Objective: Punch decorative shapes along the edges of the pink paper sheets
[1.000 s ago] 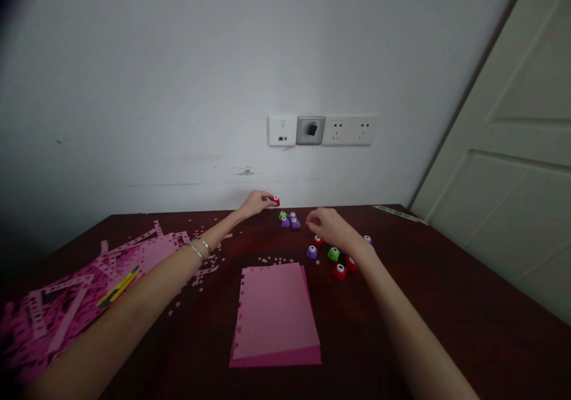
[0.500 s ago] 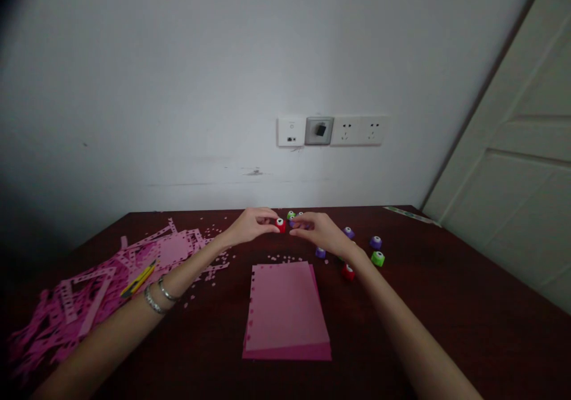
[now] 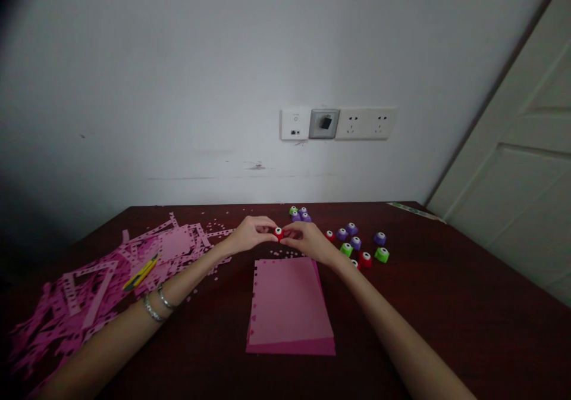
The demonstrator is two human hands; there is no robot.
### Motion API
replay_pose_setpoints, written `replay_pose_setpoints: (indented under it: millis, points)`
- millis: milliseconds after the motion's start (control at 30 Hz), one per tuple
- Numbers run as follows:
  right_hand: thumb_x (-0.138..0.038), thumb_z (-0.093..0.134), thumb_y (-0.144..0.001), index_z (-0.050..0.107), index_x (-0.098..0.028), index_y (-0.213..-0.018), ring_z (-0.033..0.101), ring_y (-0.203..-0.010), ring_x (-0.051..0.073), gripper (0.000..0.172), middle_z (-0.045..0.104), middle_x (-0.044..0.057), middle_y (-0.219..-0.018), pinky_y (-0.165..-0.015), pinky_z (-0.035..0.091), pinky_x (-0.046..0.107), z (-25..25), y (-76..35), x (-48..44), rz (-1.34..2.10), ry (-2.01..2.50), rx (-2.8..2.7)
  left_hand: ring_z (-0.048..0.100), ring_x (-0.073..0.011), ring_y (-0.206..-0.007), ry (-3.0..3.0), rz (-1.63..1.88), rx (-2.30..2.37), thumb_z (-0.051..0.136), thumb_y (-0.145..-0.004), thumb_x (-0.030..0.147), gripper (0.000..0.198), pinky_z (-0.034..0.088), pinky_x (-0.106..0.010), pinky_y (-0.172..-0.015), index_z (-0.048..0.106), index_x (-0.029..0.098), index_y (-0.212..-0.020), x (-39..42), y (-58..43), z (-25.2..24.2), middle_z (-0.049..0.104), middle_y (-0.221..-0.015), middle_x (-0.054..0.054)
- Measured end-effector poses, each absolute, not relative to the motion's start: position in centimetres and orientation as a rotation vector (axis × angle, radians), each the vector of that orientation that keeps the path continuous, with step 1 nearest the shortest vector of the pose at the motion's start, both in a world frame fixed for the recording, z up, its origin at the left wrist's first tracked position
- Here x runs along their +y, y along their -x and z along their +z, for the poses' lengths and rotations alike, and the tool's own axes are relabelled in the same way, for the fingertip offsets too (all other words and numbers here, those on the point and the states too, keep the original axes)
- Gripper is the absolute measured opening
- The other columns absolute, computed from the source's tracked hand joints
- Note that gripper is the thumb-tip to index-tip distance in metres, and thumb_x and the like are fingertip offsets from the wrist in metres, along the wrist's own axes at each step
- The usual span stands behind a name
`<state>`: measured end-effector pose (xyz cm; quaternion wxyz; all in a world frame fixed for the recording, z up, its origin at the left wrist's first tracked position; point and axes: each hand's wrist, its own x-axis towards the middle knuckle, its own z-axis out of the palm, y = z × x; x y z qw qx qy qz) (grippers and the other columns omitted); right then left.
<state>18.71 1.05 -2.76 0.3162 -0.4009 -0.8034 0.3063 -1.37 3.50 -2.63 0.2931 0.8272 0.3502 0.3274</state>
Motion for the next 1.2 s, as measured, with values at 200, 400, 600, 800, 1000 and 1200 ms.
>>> replay_pose_setpoints:
  millis: [200, 400, 600, 800, 1000, 1200]
  points:
    - [-0.029, 0.062, -0.073, 0.066, -0.015, -0.088, 0.061, -0.076, 0.016, 0.021, 0.067, 0.005, -0.084, -0.067, 0.046, 0.026, -4.0, -18.7, 1.4, 0.704, 1.098, -2.146, 0.047, -0.0090, -0.061, -2.194, 0.824, 1.002, 0.069, -0.066, 0.031, 0.024, 0.036, -0.022, -0.056, 0.068, 0.016, -0.084, 3.7, 1.2, -4.0, 0.064, -0.077, -0.002]
    - [-0.026, 0.062, -0.070, 0.069, -0.017, -0.085, 0.061, -0.075, 0.016, 0.019, 0.067, 0.004, -0.083, -0.067, 0.046, 0.026, -5.2, -19.0, 1.8, 0.669, 1.169, -2.200, 0.048, -0.0092, -0.058, -2.211, 0.683, 1.031, 0.071, -0.064, 0.031, 0.027, 0.035, -0.021, -0.054, 0.070, 0.015, -0.084, 3.7, 0.9, -5.2, 0.064, -0.073, -0.002]
    - [-0.025, 0.063, -0.067, 0.071, -0.018, -0.085, 0.060, -0.076, 0.017, 0.021, 0.067, 0.004, -0.085, -0.069, 0.045, 0.027, -5.9, -19.4, 2.2, 0.647, 1.218, -2.253, 0.047, -0.0095, -0.060, -2.268, 0.639, 0.971, 0.070, -0.064, 0.032, 0.026, 0.035, -0.021, -0.055, 0.070, 0.016, -0.085, 3.6, 0.8, -5.8, 0.062, -0.072, -0.001]
    - [-0.022, 0.062, -0.067, 0.071, -0.019, -0.085, 0.059, -0.074, 0.017, 0.021, 0.067, 0.004, -0.081, -0.067, 0.045, 0.027, -6.4, -19.5, 2.5, 0.631, 1.203, -2.308, 0.044, -0.0088, -0.058, -2.272, 0.632, 0.986, 0.072, -0.062, 0.033, 0.027, 0.033, -0.020, -0.053, 0.068, 0.015, -0.082, 3.5, 0.7, -6.0, 0.059, -0.068, 0.001]
    - [-0.023, 0.062, -0.067, 0.071, -0.019, -0.087, 0.060, -0.073, 0.016, 0.023, 0.067, 0.004, -0.083, -0.067, 0.045, 0.026, -6.1, -19.6, 2.3, 0.655, 1.198, -2.316, 0.042, -0.0078, -0.055, -2.201, 0.604, 1.028, 0.072, -0.061, 0.035, 0.029, 0.032, -0.020, -0.051, 0.066, 0.016, -0.082, 3.5, 0.7, -6.0, 0.054, -0.063, 0.003]
    - [-0.028, 0.066, -0.064, 0.069, -0.015, -0.087, 0.059, -0.072, 0.017, 0.027, 0.067, 0.005, -0.080, -0.062, 0.044, 0.025, -4.9, -20.4, 2.5, 0.643, 1.259, -2.331, 0.041, -0.0078, -0.055, -2.203, 0.591, 1.003, 0.072, -0.060, 0.038, 0.033, 0.033, -0.020, -0.052, 0.065, 0.015, -0.083, 3.7, 0.7, -6.3, 0.054, -0.065, 0.002]
